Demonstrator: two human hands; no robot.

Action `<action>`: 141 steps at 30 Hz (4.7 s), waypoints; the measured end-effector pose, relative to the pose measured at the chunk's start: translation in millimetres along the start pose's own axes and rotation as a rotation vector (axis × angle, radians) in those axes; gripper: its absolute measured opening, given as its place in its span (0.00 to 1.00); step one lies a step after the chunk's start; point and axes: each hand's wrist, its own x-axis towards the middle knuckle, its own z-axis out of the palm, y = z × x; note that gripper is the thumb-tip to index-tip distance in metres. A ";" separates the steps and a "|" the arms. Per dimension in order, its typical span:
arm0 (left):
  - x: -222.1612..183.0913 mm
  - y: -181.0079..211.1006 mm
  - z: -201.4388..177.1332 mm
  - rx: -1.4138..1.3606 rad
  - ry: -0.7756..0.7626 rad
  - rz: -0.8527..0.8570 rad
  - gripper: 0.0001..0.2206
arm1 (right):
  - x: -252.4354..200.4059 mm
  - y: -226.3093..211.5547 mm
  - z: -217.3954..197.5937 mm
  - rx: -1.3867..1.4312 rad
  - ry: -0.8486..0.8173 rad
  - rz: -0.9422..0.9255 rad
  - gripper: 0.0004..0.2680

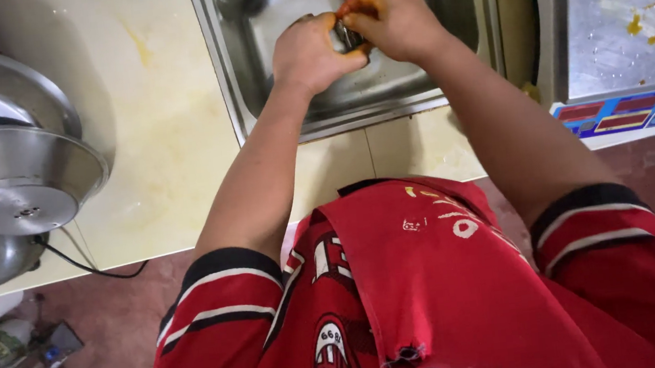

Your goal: Cleaning and rinsing various metal components of a machine in a sink

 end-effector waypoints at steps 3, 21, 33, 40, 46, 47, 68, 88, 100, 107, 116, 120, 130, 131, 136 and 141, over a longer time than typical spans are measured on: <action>-1.4 0.4 -2.1 -0.008 -0.002 -0.010 0.27 | 7.7 -6.6 3.8 0.174 -0.089 0.336 0.05; 0.0 -4.8 2.7 0.015 0.097 0.105 0.21 | -57.6 7.8 40.5 0.266 0.420 -0.019 0.09; -1.7 -7.6 2.4 0.033 0.102 0.213 0.20 | -50.0 11.4 39.4 0.353 0.371 -0.073 0.13; 1.4 -4.3 -5.7 0.034 0.020 0.163 0.25 | -23.6 7.5 33.7 0.316 0.353 -0.056 0.09; 0.4 -2.6 -4.3 0.000 0.020 0.132 0.20 | -48.6 30.4 37.8 0.252 0.321 -0.123 0.06; 0.2 -2.9 -3.8 0.004 0.010 0.116 0.21 | -47.0 32.4 33.8 0.186 0.337 -0.119 0.05; 3.8 -6.0 -2.0 0.005 -0.035 0.054 0.29 | 22.6 11.2 2.5 -0.041 -0.150 0.054 0.09; -3.5 4.4 -15.1 -0.033 -0.077 0.057 0.19 | -46.5 -18.8 18.3 -0.147 0.284 -0.204 0.05; -0.8 2.3 -16.5 -0.016 -0.068 0.054 0.22 | -42.9 -22.2 24.1 -0.092 0.334 -0.130 0.04; 8.9 -12.4 3.3 0.014 -0.079 0.111 0.26 | -26.9 -33.0 29.2 -0.053 0.356 -0.117 0.04; -2.1 1.4 -12.6 -0.055 -0.117 0.039 0.27 | -46.9 -32.3 -7.0 0.175 0.177 0.345 0.03; 0.1 -1.9 -10.3 -0.040 -0.099 0.033 0.27 | -41.1 -20.6 12.8 0.117 0.281 0.276 0.04; 4.7 -4.1 -8.5 -0.010 -0.042 0.070 0.30 | -11.6 -14.0 21.8 0.040 0.363 0.158 0.05; 2.5 -2.3 -8.4 -0.004 -0.046 0.072 0.28 | -22.2 -21.0 20.5 -0.028 0.366 0.077 0.04; -0.4 -4.5 -8.2 -0.035 -0.055 0.099 0.22 | -55.3 -24.9 23.9 -0.147 0.374 -0.208 0.04; 3.3 -5.5 -5.5 0.014 -0.041 0.095 0.28 | -20.9 -33.2 22.0 -0.027 0.419 0.055 0.02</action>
